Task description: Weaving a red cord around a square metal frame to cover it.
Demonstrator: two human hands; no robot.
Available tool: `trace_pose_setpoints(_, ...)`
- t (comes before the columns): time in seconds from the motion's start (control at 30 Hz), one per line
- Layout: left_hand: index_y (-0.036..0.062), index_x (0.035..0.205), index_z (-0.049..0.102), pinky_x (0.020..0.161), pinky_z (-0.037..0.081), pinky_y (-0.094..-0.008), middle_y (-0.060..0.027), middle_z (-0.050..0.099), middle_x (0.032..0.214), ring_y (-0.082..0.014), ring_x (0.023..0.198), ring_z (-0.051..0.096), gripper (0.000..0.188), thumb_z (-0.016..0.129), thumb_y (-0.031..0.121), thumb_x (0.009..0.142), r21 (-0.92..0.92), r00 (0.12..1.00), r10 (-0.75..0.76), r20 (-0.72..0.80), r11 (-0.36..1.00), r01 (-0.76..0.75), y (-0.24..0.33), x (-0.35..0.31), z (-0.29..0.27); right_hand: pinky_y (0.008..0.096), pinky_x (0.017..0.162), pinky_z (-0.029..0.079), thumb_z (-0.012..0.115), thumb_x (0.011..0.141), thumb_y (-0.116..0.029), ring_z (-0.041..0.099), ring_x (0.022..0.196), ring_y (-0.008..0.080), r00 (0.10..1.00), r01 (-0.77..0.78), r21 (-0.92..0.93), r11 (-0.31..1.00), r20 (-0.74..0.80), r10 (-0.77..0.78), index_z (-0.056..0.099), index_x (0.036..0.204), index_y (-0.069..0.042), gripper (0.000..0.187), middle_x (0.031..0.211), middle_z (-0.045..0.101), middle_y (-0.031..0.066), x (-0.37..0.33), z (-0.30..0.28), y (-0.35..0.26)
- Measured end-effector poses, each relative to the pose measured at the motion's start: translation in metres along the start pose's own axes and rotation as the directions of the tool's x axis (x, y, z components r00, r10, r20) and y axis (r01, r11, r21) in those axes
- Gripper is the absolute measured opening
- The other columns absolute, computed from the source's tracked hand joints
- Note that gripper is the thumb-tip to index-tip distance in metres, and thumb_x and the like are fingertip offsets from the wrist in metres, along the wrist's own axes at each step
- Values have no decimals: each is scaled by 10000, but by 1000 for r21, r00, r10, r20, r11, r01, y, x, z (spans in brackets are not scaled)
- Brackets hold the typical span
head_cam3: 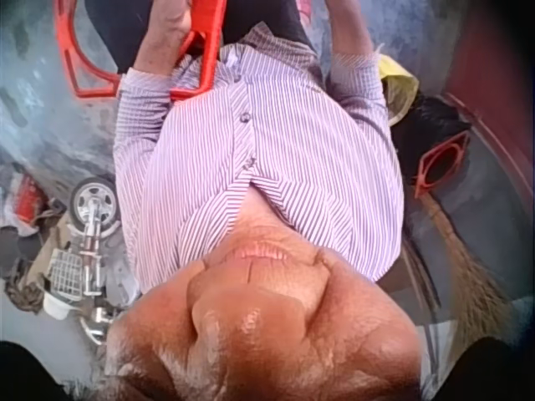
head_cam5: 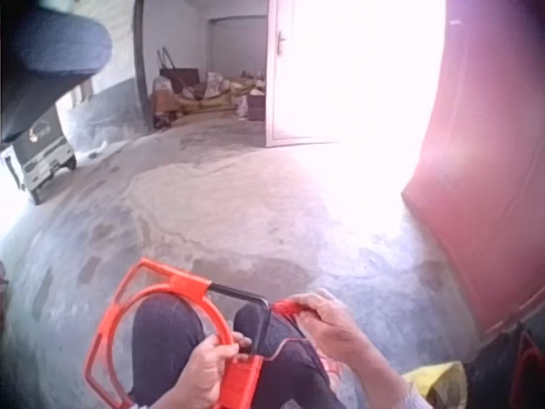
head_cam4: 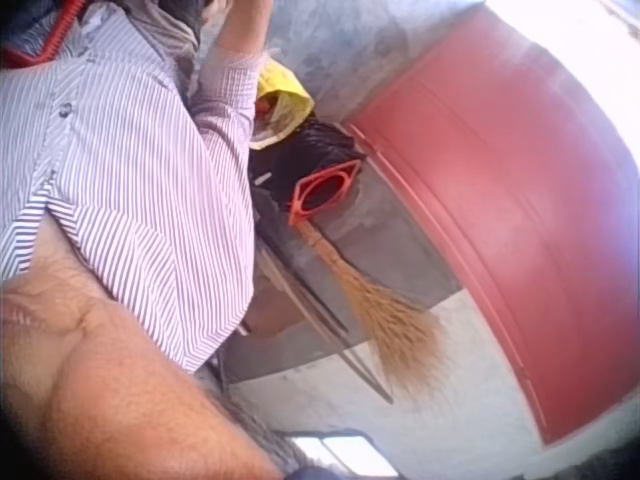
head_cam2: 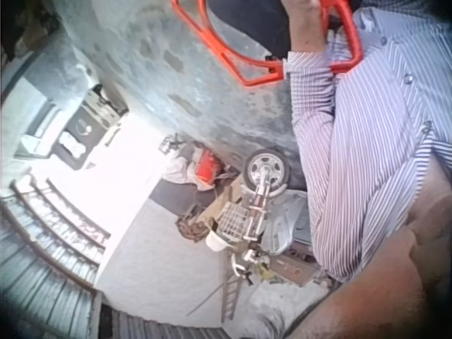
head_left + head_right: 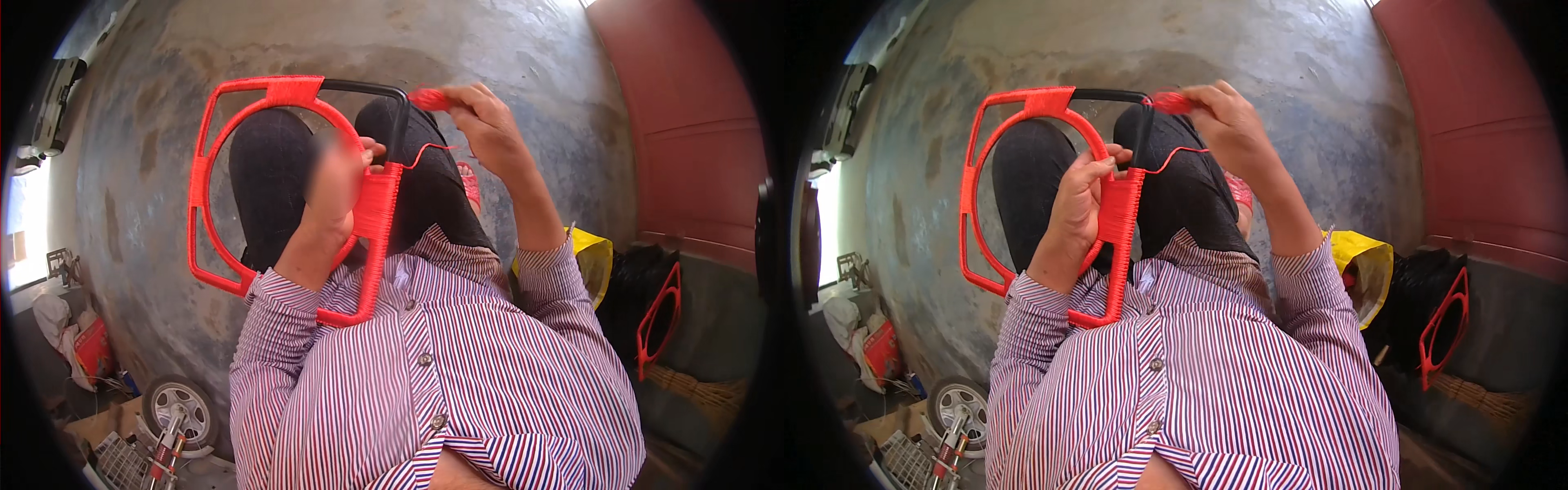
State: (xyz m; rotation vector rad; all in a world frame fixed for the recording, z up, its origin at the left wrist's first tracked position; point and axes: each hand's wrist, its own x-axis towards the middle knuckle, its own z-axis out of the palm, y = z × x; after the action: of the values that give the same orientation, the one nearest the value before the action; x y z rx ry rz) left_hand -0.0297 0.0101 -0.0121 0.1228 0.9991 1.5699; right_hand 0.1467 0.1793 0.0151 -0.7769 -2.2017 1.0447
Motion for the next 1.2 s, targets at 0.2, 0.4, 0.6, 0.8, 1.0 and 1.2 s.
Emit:
trace_pose_setpoints(0.2, 7, 1419, 306, 955, 514, -413, -153, 537, 1271, -270, 1091, 596, 605, 575, 25, 877, 93, 926, 378, 4, 922, -376, 0, -5, 8, 395, 844, 510, 611, 838, -135, 605, 1046, 267, 946, 292, -411, 864, 259, -196, 673, 960, -70, 151, 1004, 678, 67, 32, 33, -45)
trace_pose_setpoints(0.4, 6, 1456, 244, 1036, 454, -424, -228, 524, 1338, -316, 1203, 554, 666, 566, 71, 877, -83, 976, 119, 185, 991, -105, 9, -14, 24, 356, 805, 520, 706, 795, -145, 630, 1008, 236, 903, 369, -149, 917, -176, -392, 689, 914, -59, 148, 1002, 680, 77, 24, 40, -23)
trace_pose_setpoints(0.6, -11, 1436, 299, 1028, 471, -423, -235, 553, 1302, -300, 1201, 557, 644, 575, 147, 875, -137, 963, 59, 265, 990, -23, 6, -7, 16, 355, 730, 519, 757, 812, -251, 661, 826, 228, 994, 21, -39, 999, -104, -25, 681, 900, -27, 253, 911, 675, 102, -16, 15, -11)
trace_pose_setpoints(0.8, -27, 1362, 407, 1004, 493, -382, -223, 561, 1292, -263, 1180, 576, 531, 582, 138, 889, -158, 937, 47, 346, 987, 9, 10, -7, 17, 334, 759, 521, 746, 825, -230, 658, 818, 232, 991, -126, -40, 991, 40, 127, 687, 894, -2, 246, 939, 673, 121, -30, 40, -3)
trace_pose_setpoints(1.0, -40, 1196, 555, 760, 596, -329, -181, 684, 1034, -245, 857, 701, 300, 598, 109, 940, -53, 984, -125, 129, 990, 133, 2, 0, 6, 339, 710, 514, 688, 825, -116, 640, 751, 220, 1000, -9, 474, 881, -10, 16, 636, 841, 11, 139, 868, 648, 122, -31, 23, -11)
trace_pose_setpoints(1.2, -32, 1059, 610, 649, 598, -312, -173, 698, 886, -238, 733, 706, 208, 642, 131, 933, 111, 953, -279, 121, 958, 266, 13, -8, 12, 353, 538, 465, 657, 784, -126, 545, 599, 186, 962, -69, 936, 345, 154, -226, 490, 767, -30, 194, 717, 590, 123, -53, -45, -46)
